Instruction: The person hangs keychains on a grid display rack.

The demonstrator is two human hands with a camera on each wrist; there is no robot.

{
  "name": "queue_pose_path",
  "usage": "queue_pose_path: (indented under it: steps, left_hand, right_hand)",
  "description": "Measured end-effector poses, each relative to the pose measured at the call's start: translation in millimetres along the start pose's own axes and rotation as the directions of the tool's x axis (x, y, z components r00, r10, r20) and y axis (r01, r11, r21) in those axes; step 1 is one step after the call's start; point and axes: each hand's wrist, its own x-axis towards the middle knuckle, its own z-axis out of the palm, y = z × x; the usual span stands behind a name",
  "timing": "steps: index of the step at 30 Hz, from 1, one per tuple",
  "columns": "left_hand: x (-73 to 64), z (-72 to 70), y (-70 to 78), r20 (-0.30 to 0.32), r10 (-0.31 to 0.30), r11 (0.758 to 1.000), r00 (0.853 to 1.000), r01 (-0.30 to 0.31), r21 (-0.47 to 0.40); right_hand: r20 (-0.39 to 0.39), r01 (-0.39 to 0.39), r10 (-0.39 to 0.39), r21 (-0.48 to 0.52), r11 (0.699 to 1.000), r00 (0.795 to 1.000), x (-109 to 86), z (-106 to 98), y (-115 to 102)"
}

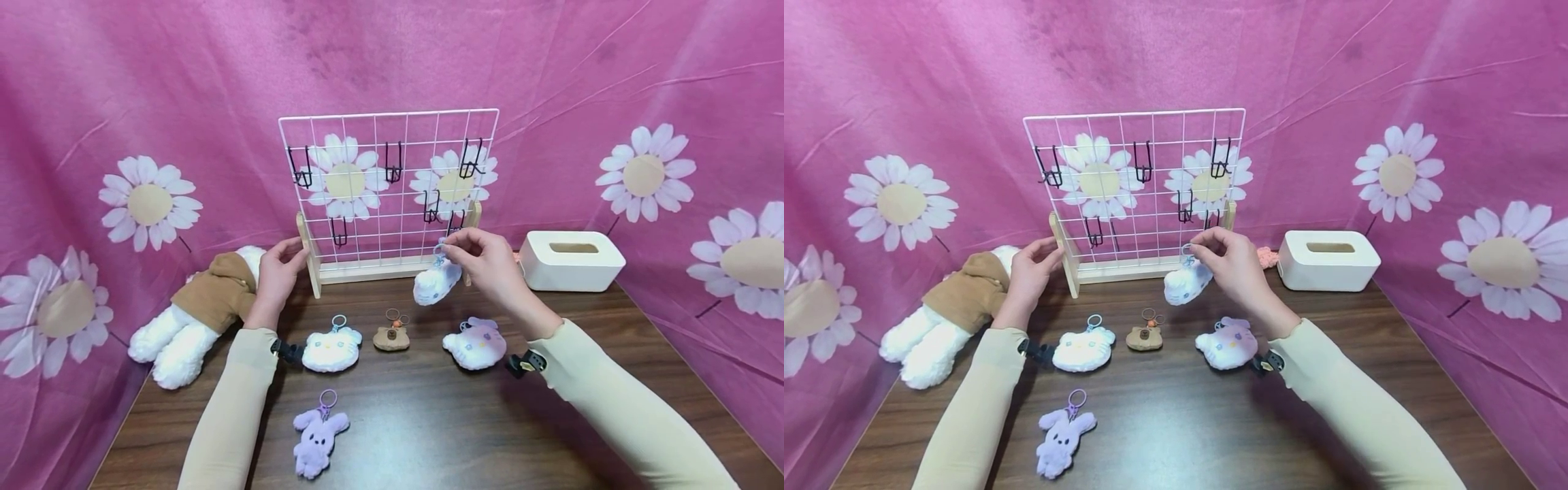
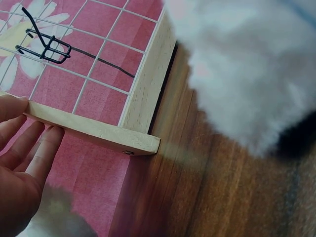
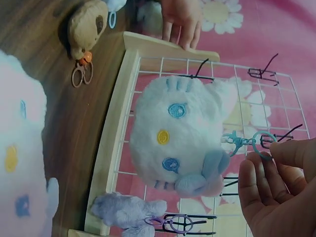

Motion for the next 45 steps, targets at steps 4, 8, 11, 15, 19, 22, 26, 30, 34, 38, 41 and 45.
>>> queue_pose_path:
  steps: [4,8,11,15,19,22,26,30,34,38,41,45]
  left_hand:
    - [0.0,0.6,0.3,-0.004,0.000,1.000,1.000,0.000,-0.004]
    - [-0.9,0.6,1.0,-0.007,0.001,1.000,1.000,-0.001,0.004]
    - [-0.6,0.6,-0.4,-0.006,0.005,1.000,1.000,-0.005,0.010]
    - [-0.1,0.7,-1.7,-0.004,0.015,1.000,1.000,-0.014,0.011]
    - [-1.5,0.1,-2.1,-0.001,0.008,1.000,1.000,-0.008,0.009]
    - [-2.8,-0.1,-2.3,0.002,-0.002,1.000,1.000,0.002,0.005]
    - [-1.7,0.3,-3.1,0.002,0.003,1.000,1.000,-0.003,0.004]
    - [0.3,0.9,-3.1,-0.002,0.016,1.000,1.000,-0.016,0.007]
    - [0.8,1.9,-2.0,-0.009,0.019,1.000,1.000,-0.019,0.008]
    - [1.1,2.6,-2.0,-0.013,0.019,1.000,1.000,-0.019,0.011]
    - [0.7,2.4,-2.4,-0.015,0.017,1.000,1.000,-0.017,0.012]
    - [0.2,1.4,-3.1,-0.014,0.012,1.000,1.000,-0.012,0.010]
  right_hand:
    - [-0.016,-0.005,0.005,-0.005,1.000,1.000,5.3,0.5,1.0]
    - [-0.032,-0.015,0.015,-0.006,1.000,0.999,11.1,0.0,2.2]
    - [-0.052,-0.022,0.021,-0.006,1.000,0.998,15.2,-0.7,3.0]
    - [-0.077,-0.028,0.028,0.003,1.000,0.997,20.6,-1.2,3.8]
    - [-0.086,-0.046,0.045,-0.002,0.999,0.995,25.5,-1.1,3.6]
    - [-0.087,-0.054,0.052,-0.015,0.998,0.995,29.7,-0.8,3.8]
    - [-0.096,-0.048,0.045,-0.027,0.998,0.994,36.4,-0.5,5.3]
    - [-0.101,-0.051,0.048,-0.024,0.998,0.994,42.3,0.2,8.2]
    - [-0.092,-0.068,0.067,-0.003,0.998,0.993,46.3,1.7,11.5]
    - [-0.087,-0.078,0.076,-0.015,0.997,0.993,49.1,3.9,14.6]
    - [-0.083,-0.074,0.070,-0.040,0.996,0.994,51.6,5.7,16.7]
    - [-0.078,-0.079,0.075,-0.052,0.995,0.994,55.6,8.3,19.1]
